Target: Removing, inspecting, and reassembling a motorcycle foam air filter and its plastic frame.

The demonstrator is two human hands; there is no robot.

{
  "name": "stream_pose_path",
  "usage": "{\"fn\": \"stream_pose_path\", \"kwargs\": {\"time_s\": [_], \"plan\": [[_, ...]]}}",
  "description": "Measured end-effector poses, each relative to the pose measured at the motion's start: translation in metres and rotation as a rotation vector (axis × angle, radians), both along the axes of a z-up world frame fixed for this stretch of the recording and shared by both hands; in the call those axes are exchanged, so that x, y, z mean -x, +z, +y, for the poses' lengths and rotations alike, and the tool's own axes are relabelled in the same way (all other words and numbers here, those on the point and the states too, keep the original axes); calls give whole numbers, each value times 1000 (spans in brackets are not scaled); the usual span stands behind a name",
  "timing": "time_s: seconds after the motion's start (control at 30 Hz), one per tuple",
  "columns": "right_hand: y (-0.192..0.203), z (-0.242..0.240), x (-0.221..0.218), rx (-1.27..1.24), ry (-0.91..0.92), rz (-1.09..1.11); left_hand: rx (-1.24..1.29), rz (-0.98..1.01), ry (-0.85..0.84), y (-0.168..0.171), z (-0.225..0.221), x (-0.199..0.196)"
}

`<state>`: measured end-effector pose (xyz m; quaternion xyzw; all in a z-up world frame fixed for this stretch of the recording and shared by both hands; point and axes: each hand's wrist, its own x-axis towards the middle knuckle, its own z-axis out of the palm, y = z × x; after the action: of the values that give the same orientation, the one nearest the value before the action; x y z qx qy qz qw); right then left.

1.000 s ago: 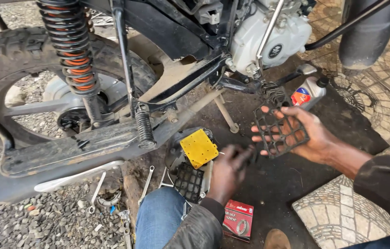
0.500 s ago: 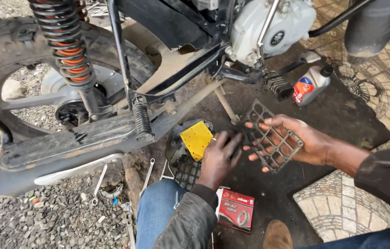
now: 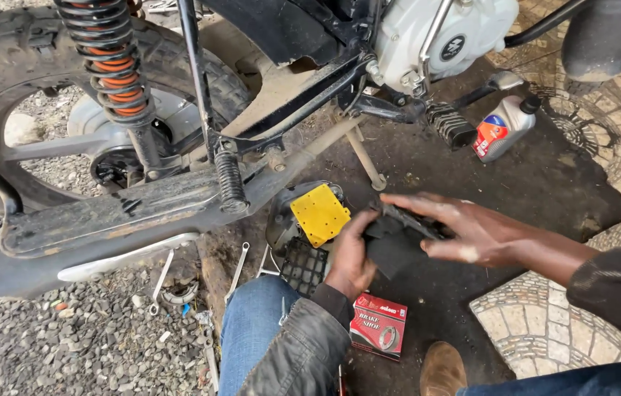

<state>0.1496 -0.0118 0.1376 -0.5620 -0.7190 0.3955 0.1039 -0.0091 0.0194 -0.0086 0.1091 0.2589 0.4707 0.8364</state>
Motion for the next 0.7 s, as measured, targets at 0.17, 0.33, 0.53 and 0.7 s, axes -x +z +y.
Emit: {"fn": "stream_pose_path", "kwargs": {"time_s": [0.17,0.33,0.53,0.7], "plan": [[-23,19,-21,178,-442,719,-109,71,281,-9,20,9],[-3,10,-15,352,-515,858,-1211,1082,410,35,-1,26],[-22,18,-19,212,-375,387,-1252,1358,285,25,-20,4],[-9,19,-4,132,-444,596,-437,451,115,8,-15,-8]]}}
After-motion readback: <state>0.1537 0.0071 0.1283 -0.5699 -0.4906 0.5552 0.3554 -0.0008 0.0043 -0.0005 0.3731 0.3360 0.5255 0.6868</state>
